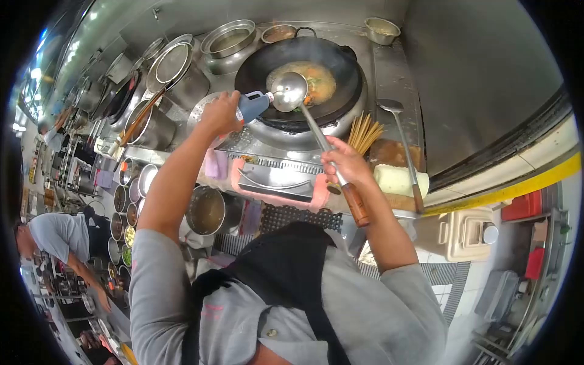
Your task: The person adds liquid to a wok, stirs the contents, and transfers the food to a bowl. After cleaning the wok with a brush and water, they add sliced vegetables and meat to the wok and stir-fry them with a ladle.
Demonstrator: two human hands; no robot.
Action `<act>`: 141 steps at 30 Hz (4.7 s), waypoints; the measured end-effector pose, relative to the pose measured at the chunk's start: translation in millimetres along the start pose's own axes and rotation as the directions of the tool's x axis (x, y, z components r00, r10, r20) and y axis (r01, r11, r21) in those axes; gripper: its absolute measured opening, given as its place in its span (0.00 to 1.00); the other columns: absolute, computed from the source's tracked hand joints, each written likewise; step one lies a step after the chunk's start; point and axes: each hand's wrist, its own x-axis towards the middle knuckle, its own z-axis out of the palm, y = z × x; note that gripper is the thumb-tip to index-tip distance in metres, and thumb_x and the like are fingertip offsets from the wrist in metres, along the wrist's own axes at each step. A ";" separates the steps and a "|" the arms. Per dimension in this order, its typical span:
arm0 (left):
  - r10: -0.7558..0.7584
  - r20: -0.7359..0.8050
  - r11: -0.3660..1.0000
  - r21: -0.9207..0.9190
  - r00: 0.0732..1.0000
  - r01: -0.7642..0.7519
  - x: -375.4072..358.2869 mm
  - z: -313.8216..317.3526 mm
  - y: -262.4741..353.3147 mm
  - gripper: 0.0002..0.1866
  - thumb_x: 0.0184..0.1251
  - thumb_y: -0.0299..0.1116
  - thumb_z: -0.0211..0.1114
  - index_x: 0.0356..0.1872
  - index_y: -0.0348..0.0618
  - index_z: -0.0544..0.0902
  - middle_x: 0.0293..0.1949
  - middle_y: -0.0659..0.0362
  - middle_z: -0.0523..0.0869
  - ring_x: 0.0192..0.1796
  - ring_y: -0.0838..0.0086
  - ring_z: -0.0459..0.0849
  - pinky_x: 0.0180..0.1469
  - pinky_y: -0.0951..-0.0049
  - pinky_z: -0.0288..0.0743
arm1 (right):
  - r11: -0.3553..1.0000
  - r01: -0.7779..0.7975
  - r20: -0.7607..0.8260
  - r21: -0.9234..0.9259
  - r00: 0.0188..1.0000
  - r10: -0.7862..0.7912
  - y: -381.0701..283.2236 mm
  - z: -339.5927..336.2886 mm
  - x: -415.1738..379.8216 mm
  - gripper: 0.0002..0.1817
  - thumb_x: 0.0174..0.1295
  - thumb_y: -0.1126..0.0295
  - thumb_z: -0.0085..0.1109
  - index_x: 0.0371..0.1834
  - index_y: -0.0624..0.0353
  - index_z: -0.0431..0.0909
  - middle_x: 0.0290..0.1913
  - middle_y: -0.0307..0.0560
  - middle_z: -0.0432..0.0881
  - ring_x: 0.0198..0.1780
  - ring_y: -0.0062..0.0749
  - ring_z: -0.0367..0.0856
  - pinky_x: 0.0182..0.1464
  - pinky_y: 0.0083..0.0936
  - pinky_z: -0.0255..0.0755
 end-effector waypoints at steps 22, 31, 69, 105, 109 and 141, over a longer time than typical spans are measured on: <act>0.001 0.075 0.985 0.173 0.997 -0.014 39.0 8.1 11.8 0.35 0.49 0.42 0.78 0.58 0.46 0.71 0.52 0.49 0.79 0.56 0.51 0.83 0.52 0.48 0.79 | 0.997 0.014 0.025 0.079 1.000 -0.016 -16.8 -14.5 18.2 0.35 0.66 0.79 0.50 0.77 0.64 0.53 0.29 0.44 0.75 0.20 0.21 0.67 0.20 0.20 0.63; 0.057 0.016 0.982 0.181 0.998 -0.059 41.7 9.4 9.2 0.32 0.50 0.39 0.77 0.58 0.46 0.73 0.51 0.49 0.80 0.53 0.52 0.84 0.51 0.54 0.81 | 0.988 -0.011 0.034 0.155 0.999 0.006 -9.6 -25.5 24.4 0.37 0.65 0.81 0.51 0.79 0.63 0.50 0.32 0.47 0.76 0.21 0.21 0.68 0.19 0.20 0.63; -0.341 -0.188 -0.053 -0.974 0.921 -0.218 -56.2 0.5 6.3 0.41 0.50 0.36 0.79 0.64 0.38 0.66 0.54 0.53 0.80 0.57 0.70 0.79 0.61 0.68 0.72 | 0.225 0.091 -0.052 -0.970 0.828 -0.558 -30.0 -40.9 82.1 0.36 0.60 0.72 0.53 0.75 0.61 0.62 0.49 0.74 0.81 0.51 0.65 0.81 0.56 0.44 0.74; -0.166 -0.552 -0.163 -0.802 -0.817 0.575 -955.3 57.2 187.9 0.50 0.51 0.45 0.82 0.67 0.28 0.61 0.60 0.45 0.72 0.61 0.61 0.74 0.66 0.63 0.67 | -0.343 -0.137 0.075 -0.929 0.840 -0.537 33.8 -85.5 190.9 0.37 0.66 0.56 0.53 0.74 0.68 0.61 0.69 0.66 0.71 0.66 0.58 0.74 0.67 0.42 0.67; -0.102 -0.536 -0.168 -0.821 -0.838 0.546 -1039.4 104.0 220.7 0.53 0.49 0.49 0.83 0.65 0.25 0.61 0.59 0.42 0.72 0.61 0.58 0.74 0.66 0.61 0.67 | -0.421 -0.041 0.196 -0.906 0.841 -0.504 43.2 -61.5 154.9 0.34 0.64 0.61 0.53 0.72 0.68 0.62 0.67 0.68 0.72 0.65 0.59 0.75 0.67 0.45 0.67; -0.954 -0.277 0.298 -0.867 0.111 0.400 -517.9 152.0 -65.2 0.14 0.78 0.34 0.56 0.46 0.31 0.83 0.42 0.54 0.86 0.46 0.70 0.84 0.54 0.71 0.76 | 0.584 0.057 -0.268 -0.810 0.849 -0.455 -23.6 -73.1 99.0 0.39 0.60 0.74 0.57 0.77 0.67 0.56 0.18 0.41 0.76 0.14 0.25 0.72 0.16 0.27 0.68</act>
